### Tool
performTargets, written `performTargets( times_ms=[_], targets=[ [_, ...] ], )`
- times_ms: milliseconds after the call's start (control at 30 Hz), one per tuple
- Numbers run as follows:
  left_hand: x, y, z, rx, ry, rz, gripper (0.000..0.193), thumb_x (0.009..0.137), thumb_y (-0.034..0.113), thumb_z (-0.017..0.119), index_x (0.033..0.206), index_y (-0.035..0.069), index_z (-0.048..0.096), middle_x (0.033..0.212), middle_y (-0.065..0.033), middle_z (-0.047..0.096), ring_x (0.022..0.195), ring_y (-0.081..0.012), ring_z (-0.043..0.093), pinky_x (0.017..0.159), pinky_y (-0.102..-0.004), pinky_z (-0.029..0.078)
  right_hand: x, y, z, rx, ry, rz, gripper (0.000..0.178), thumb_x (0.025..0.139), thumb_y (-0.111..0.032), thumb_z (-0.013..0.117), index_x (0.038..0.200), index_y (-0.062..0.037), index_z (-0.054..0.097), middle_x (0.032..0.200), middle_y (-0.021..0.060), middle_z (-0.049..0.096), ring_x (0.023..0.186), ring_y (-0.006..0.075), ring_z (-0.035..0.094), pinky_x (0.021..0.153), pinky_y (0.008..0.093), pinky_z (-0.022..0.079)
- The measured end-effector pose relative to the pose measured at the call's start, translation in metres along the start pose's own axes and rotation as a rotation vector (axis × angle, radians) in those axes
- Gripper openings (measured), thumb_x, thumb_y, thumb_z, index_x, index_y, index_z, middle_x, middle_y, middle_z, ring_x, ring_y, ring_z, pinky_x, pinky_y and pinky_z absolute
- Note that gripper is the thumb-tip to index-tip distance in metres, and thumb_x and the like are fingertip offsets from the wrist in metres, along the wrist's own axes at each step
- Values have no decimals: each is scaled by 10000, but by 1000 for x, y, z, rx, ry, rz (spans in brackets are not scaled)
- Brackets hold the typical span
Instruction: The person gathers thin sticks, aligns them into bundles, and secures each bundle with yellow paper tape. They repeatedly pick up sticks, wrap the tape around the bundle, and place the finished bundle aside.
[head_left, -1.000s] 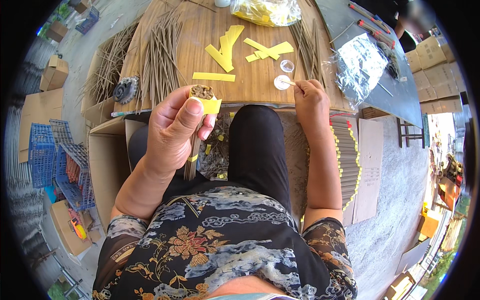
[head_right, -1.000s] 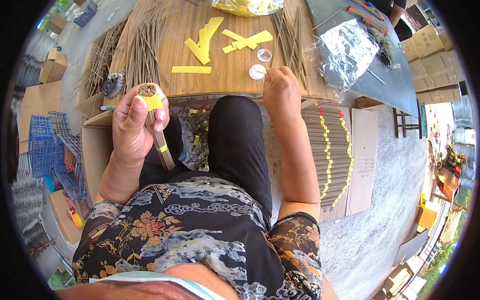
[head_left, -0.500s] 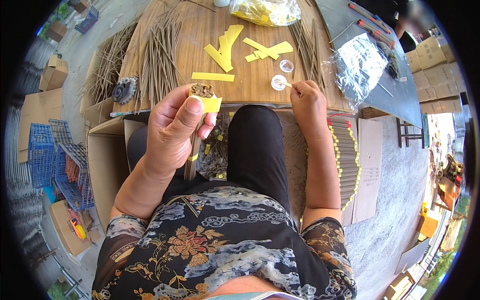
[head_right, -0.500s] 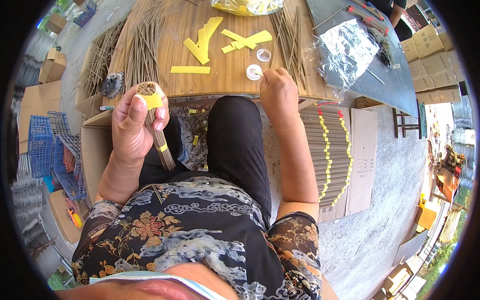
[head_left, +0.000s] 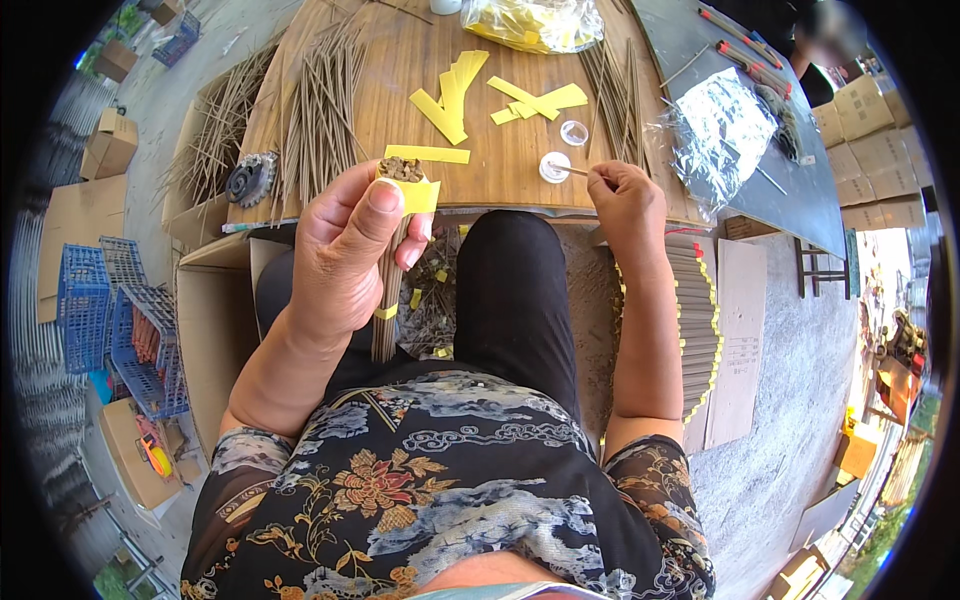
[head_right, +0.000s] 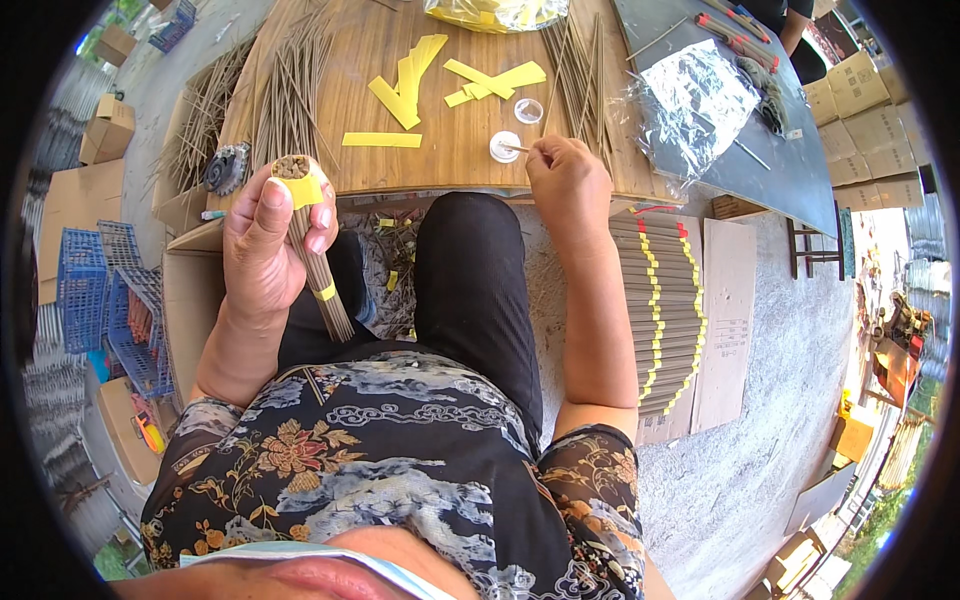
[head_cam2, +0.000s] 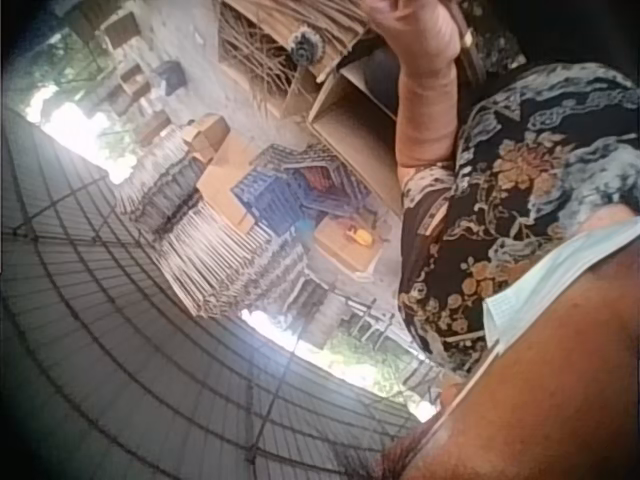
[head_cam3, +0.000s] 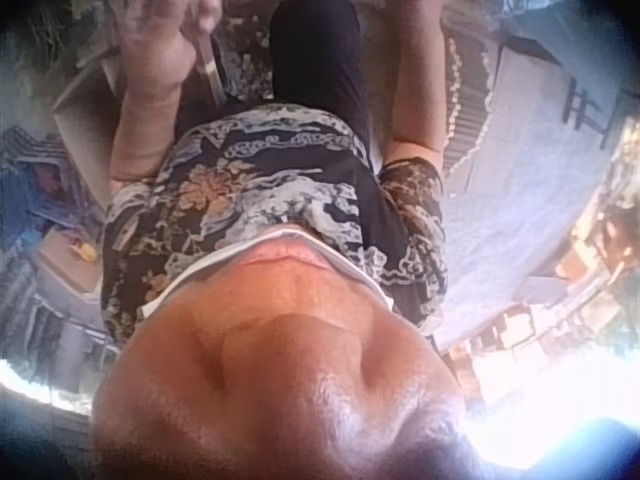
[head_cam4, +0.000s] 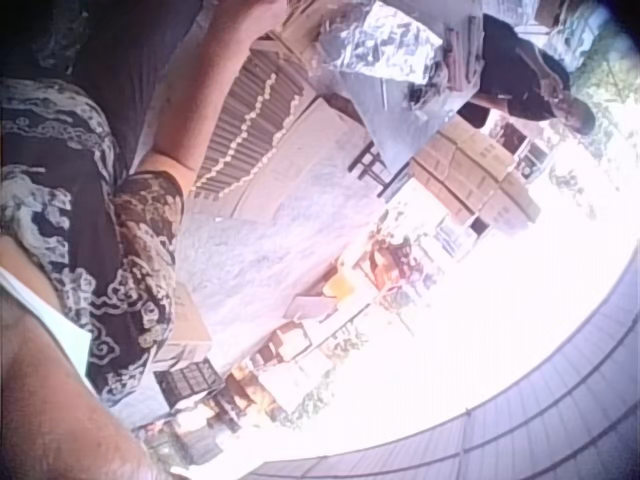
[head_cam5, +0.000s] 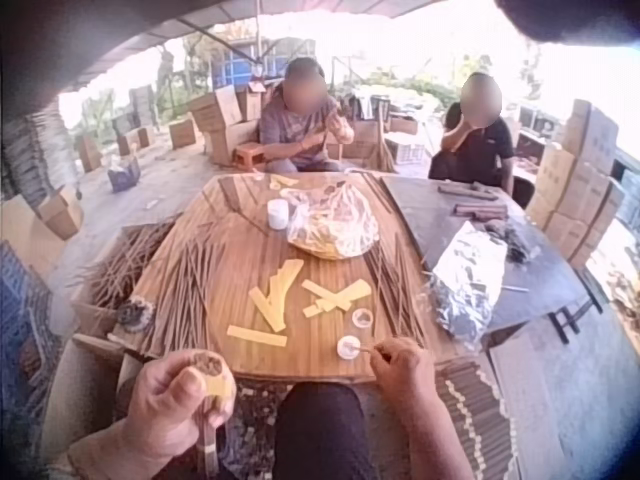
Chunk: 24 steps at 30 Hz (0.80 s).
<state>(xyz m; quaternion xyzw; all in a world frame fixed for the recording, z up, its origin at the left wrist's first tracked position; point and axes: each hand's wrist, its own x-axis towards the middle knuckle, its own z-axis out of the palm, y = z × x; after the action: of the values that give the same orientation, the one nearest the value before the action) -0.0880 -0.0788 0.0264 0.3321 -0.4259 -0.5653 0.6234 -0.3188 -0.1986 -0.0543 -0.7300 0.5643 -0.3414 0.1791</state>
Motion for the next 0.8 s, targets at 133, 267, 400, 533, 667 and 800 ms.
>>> performTargets(
  times_ms=[133,267,400,533,667,800],
  targets=[
    [1,0,2,3,13,0,308,894,255,508,1028,-21,531,752,-54,530,621,-73,449,528,-187,381,-3,3,5,-55,-8,-80,137,746,-142,593,771,-11,622,794,138,610,718,293,590,649,350,458],
    [2,0,0,1,27,4,303,894,267,507,997,-15,540,735,-57,529,595,-74,434,523,-187,375,-2,3,2,35,87,-16,138,748,-146,597,780,-16,630,747,140,611,688,295,593,632,342,462],
    [0,2,1,-9,44,-6,293,894,272,505,956,-11,544,736,-60,530,595,-78,436,523,-188,376,2,-4,-3,99,3,145,143,760,-137,581,771,-2,628,638,137,595,576,252,585,579,316,454],
    [1,3,1,-10,49,7,293,894,276,504,941,-10,545,735,-65,530,592,-82,436,523,-191,378,2,1,-3,153,26,192,149,763,-128,574,767,14,622,575,125,570,513,181,555,542,285,435],
    [0,5,1,13,69,28,294,895,282,499,936,-6,546,739,-74,533,587,-88,437,521,-193,378,-1,-1,-7,222,31,244,150,776,-111,575,776,31,620,581,80,576,532,116,540,522,252,418],
    [1,6,-1,-19,61,33,293,895,287,497,932,1,549,754,-91,542,590,-101,445,520,-196,375,-9,1,-17,604,59,330,169,809,-102,563,826,61,606,663,68,596,552,87,518,506,215,400]
  ],
)
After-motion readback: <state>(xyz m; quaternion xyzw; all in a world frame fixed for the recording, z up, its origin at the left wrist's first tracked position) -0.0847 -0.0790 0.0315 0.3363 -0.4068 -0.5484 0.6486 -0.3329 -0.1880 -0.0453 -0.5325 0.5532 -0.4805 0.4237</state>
